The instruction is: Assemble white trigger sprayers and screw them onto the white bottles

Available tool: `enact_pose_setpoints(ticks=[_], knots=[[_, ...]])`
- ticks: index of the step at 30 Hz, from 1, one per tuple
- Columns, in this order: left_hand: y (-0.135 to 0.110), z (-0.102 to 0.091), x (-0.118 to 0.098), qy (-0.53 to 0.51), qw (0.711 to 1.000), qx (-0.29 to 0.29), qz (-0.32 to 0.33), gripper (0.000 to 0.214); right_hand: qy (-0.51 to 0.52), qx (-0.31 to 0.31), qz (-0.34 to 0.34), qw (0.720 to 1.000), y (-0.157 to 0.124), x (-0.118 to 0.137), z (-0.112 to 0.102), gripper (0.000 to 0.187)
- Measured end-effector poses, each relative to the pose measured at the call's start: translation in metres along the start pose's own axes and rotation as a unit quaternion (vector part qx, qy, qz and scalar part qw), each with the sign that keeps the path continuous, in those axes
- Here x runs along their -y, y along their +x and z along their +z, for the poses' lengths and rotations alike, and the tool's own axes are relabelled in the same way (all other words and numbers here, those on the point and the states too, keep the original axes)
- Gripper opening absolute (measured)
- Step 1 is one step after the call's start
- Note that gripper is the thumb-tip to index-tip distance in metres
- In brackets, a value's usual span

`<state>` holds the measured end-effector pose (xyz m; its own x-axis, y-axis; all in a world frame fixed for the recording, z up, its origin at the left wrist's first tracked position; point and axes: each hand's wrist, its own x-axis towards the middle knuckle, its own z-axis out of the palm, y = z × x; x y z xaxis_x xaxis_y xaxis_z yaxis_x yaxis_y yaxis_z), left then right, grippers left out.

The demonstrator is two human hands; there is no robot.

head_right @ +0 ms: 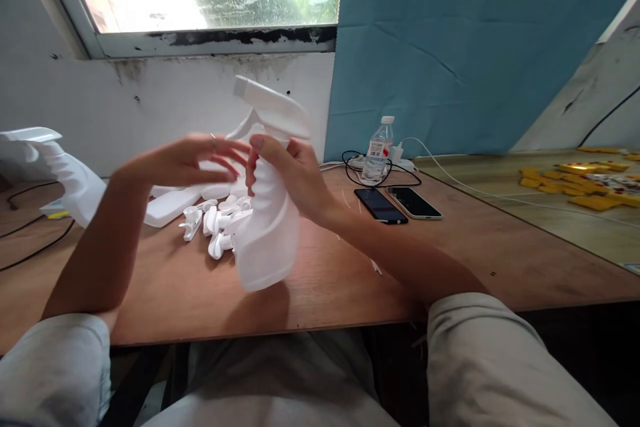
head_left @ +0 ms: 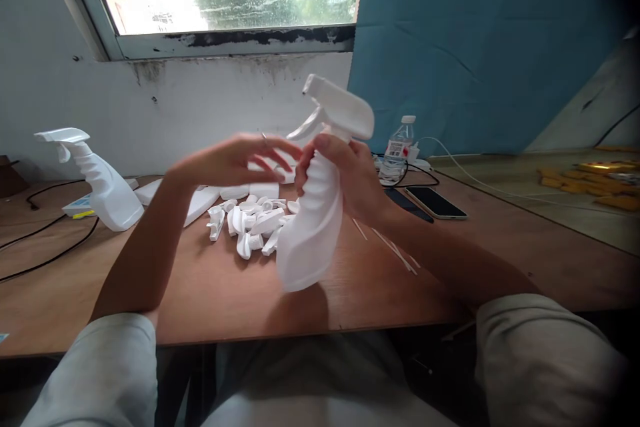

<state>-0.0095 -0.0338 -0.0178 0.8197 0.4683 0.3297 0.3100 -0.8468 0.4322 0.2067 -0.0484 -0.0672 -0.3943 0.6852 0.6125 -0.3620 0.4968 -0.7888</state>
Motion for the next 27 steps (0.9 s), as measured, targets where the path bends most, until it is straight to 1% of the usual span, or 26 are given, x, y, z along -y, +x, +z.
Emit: enact_pose_setpoints(ticks=[1,3,4,5,6,9,10,12,14,15,21,23,27], knots=[[-0.003,-0.005,-0.004,-0.009,0.997,-0.071,0.033,0.038,0.003,0.006,0.012,1.0,-0.001,-0.002,0.003,0.039],[-0.006,-0.009,-0.015,-0.036,0.976,-0.2,0.08,0.033,0.003,0.023,0.035,0.999,-0.004,-0.004,0.009,0.04],[-0.007,-0.008,-0.021,-0.041,0.965,-0.242,0.089,0.033,0.0,0.033,0.043,0.999,-0.006,-0.005,0.013,0.04],[-0.007,-0.005,-0.028,-0.033,0.96,-0.263,0.093,0.034,-0.004,0.044,0.05,0.998,-0.008,-0.005,0.016,0.041],[-0.006,0.0,-0.035,-0.015,0.96,-0.265,0.092,0.035,-0.007,0.051,0.053,0.997,-0.009,-0.006,0.018,0.042],[-0.003,0.016,-0.05,0.068,0.968,-0.233,0.06,0.033,-0.012,0.058,0.049,0.997,-0.013,-0.008,0.022,0.042],[-0.003,0.02,-0.053,0.086,0.967,-0.233,0.05,0.031,-0.011,0.058,0.048,0.997,-0.014,-0.008,0.022,0.042],[-0.002,0.026,-0.055,0.103,0.959,-0.26,0.039,0.027,-0.007,0.06,0.052,0.997,-0.014,-0.008,0.021,0.041],[-0.002,0.028,-0.055,0.102,0.951,-0.289,0.048,0.025,-0.009,0.072,0.062,0.995,-0.014,-0.007,0.02,0.04],[-0.003,0.028,-0.055,0.097,0.949,-0.295,0.051,0.024,-0.009,0.079,0.066,0.995,-0.014,-0.006,0.019,0.039],[-0.004,0.025,-0.047,0.025,0.948,-0.312,0.064,0.013,0.054,0.097,0.054,0.992,-0.012,-0.009,0.019,0.033],[-0.003,0.024,-0.045,0.015,0.947,-0.316,0.061,0.01,0.073,0.11,0.054,0.99,-0.012,-0.011,0.018,0.033],[-0.004,0.024,-0.047,0.017,0.943,-0.328,0.05,0.012,0.126,0.139,0.065,0.98,-0.012,-0.008,0.014,0.031]])
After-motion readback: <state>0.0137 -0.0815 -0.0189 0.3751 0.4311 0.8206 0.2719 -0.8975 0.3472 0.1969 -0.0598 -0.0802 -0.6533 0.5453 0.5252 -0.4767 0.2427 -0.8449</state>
